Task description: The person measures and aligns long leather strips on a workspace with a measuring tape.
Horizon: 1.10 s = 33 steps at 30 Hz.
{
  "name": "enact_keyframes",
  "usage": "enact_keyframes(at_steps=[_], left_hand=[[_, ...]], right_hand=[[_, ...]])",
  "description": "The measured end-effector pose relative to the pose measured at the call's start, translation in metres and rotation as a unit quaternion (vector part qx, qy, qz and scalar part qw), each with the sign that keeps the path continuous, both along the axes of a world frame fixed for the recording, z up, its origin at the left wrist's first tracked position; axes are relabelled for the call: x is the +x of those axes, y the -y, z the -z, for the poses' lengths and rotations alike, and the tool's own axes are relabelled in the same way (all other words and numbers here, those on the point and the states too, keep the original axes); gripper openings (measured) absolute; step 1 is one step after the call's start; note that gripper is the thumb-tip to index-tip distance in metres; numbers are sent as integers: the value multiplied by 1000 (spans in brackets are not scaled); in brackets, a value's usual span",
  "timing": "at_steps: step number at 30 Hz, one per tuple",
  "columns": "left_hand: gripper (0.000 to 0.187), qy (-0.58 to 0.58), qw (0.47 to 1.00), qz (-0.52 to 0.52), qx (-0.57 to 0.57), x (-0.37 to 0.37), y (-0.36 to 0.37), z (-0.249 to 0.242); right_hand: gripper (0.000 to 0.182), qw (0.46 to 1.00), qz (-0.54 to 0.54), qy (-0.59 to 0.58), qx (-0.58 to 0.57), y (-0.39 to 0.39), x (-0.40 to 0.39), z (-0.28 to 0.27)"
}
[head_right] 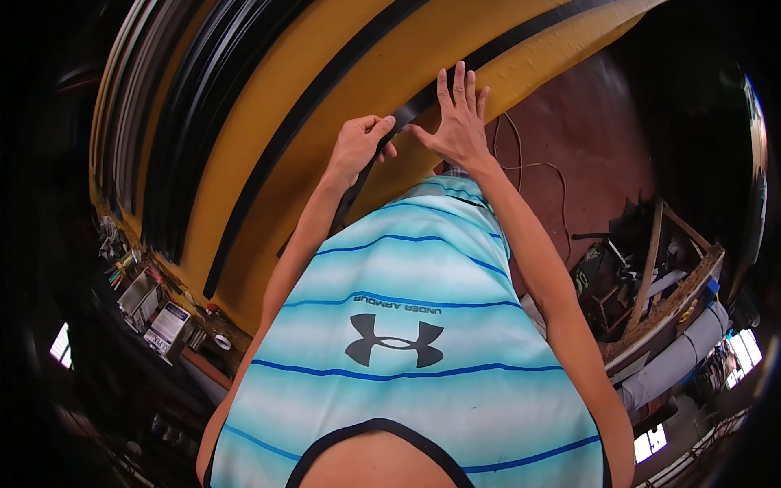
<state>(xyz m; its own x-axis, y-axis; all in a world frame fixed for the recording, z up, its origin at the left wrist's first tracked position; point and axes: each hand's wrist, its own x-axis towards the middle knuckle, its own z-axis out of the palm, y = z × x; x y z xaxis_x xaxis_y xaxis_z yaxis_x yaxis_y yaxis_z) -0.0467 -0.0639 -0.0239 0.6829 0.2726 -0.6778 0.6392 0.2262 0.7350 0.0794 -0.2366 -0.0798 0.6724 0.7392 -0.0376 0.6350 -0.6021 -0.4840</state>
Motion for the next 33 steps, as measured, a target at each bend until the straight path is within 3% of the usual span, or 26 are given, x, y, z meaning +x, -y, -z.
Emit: enact_keyframes(at_steps=[8, 9, 10, 12, 17, 19, 23, 26, 33], left_hand=[[29, -28, 997, 17, -64, -18, -10, -17], [31, -47, 995, 88, 18, -23, -14, -15], [31, -48, 995, 88, 21, -30, -19, -15], [33, -71, 948, 237, 198, -41, -23, -18], [35, -95, 944, 213, 232, -41, -25, -37], [39, -93, 983, 129, 89, -35, -28, -54], [41, -51, 973, 160, 161, -26, -21, -40], [39, -77, 969, 203, 120, -15, -19, -35], [35, 23, 991, 135, -6, 18, -11, -44]], right_hand=[[113, 999, 48, 16, -9, -13, -9, 13], [113, 999, 49, 15, -5, -14, -9, 14], [113, 999, 50, 20, 4, -14, -10, 15], [114, 998, 49, 25, 15, -15, -10, 17], [119, 998, 44, 33, 6, -16, -9, 19], [119, 998, 45, 37, -1, -17, -9, 19], [120, 998, 50, 38, 6, -16, -8, 22], [122, 998, 53, 17, 37, -14, -6, 25], [124, 994, 96, 48, 10, -18, -8, 19]])
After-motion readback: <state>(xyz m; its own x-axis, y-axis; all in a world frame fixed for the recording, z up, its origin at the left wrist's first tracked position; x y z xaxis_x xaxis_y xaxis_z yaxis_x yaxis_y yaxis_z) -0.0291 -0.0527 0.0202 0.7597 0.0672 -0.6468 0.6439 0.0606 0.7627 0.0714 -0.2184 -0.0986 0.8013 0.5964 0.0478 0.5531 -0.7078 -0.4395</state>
